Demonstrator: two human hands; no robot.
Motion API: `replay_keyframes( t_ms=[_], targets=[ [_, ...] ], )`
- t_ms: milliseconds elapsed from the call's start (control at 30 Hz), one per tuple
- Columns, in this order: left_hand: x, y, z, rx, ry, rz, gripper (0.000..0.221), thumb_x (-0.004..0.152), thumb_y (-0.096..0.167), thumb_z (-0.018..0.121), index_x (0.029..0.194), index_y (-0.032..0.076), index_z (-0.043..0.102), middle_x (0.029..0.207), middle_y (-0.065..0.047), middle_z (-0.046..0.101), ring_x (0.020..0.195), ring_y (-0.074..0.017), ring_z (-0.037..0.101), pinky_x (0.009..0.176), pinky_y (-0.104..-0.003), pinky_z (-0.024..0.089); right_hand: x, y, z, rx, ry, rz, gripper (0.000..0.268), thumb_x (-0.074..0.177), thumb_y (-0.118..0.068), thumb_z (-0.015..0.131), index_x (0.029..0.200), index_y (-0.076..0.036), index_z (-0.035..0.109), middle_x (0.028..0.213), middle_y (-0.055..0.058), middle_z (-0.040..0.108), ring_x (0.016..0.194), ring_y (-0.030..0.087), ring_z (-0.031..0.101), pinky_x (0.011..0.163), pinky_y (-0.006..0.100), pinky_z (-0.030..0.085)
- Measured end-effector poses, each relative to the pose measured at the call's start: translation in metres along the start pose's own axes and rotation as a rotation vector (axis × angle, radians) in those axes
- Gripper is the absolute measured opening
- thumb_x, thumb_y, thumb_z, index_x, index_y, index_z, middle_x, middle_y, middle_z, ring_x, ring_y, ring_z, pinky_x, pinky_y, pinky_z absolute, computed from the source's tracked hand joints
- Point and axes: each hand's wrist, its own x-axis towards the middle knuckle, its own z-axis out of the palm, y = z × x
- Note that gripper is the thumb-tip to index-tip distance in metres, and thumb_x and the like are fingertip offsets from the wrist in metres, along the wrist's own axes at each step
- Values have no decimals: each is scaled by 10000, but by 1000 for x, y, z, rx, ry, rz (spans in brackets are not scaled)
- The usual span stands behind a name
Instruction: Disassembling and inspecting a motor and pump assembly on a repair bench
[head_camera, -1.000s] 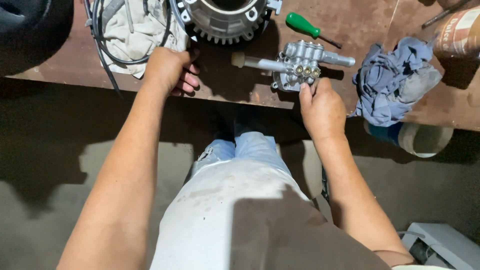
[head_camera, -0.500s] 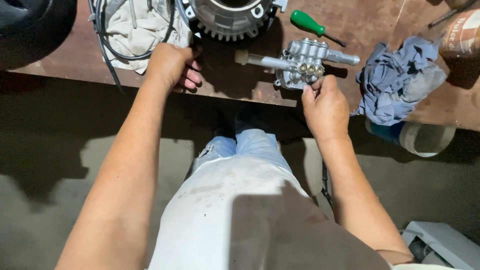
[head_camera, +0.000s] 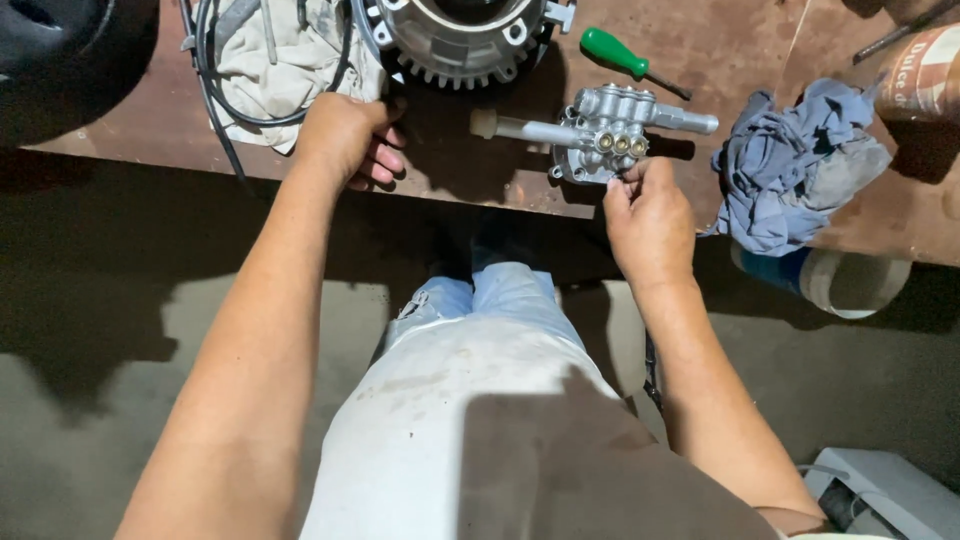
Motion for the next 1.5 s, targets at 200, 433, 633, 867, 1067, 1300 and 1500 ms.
replay_keyframes(
  t_ms=[200,433,633,867,1067,1300,1500],
  targets=[
    [0,0,0,-13,-5,-2,473,1133,535,691,946,108,771,769,-111,817,559,-221,737,531,-347,471,-1,2,0,-117,-1,20,400,1238,-469,731,1175,-90,620,964,218,794,869,542,744,668,674,518],
    [2,2,1,-6,17,27,447,1136,492,678,919,112,769,758,-106,823,554,-201,738,507,-355,434,5,16,12,-104,44,-69,353,1261,-388,679,1102,-87,586,871,226,728,778,539,697,615,668,470],
    [-3,1,1,18,-13,-1,477,1128,543,683,901,130,753,771,-102,826,554,-215,730,545,-357,454,-2,-1,-1,6,-2,8,279,1177,-339,733,1228,-92,614,1009,101,776,914,446,744,736,635,537],
    [-2,3,0,18,-11,-7,486,1136,555,674,921,127,755,779,-115,825,565,-230,734,569,-363,475,-1,-2,-2,-75,-26,22,310,1213,-388,685,1173,-89,616,986,191,793,899,537,729,709,679,506],
    [1,4,0,8,7,3,455,1125,519,667,922,125,769,768,-98,822,569,-216,749,550,-344,473,7,0,2,-84,-9,25,324,1218,-392,676,1135,-87,609,967,230,787,888,564,731,719,691,509],
    [2,0,-1,12,-1,-1,461,1119,514,665,938,104,774,779,-120,827,556,-234,739,533,-354,464,7,-1,4,-45,-10,10,253,1167,-302,708,1147,-70,607,970,223,793,879,543,733,728,679,518],
    [2,1,0,-5,2,-14,459,1118,515,679,925,109,771,775,-122,824,561,-228,741,539,-342,467,9,9,8,-72,-32,26,310,1211,-353,710,1189,-54,629,958,231,794,874,534,743,736,670,535]
  ],
)
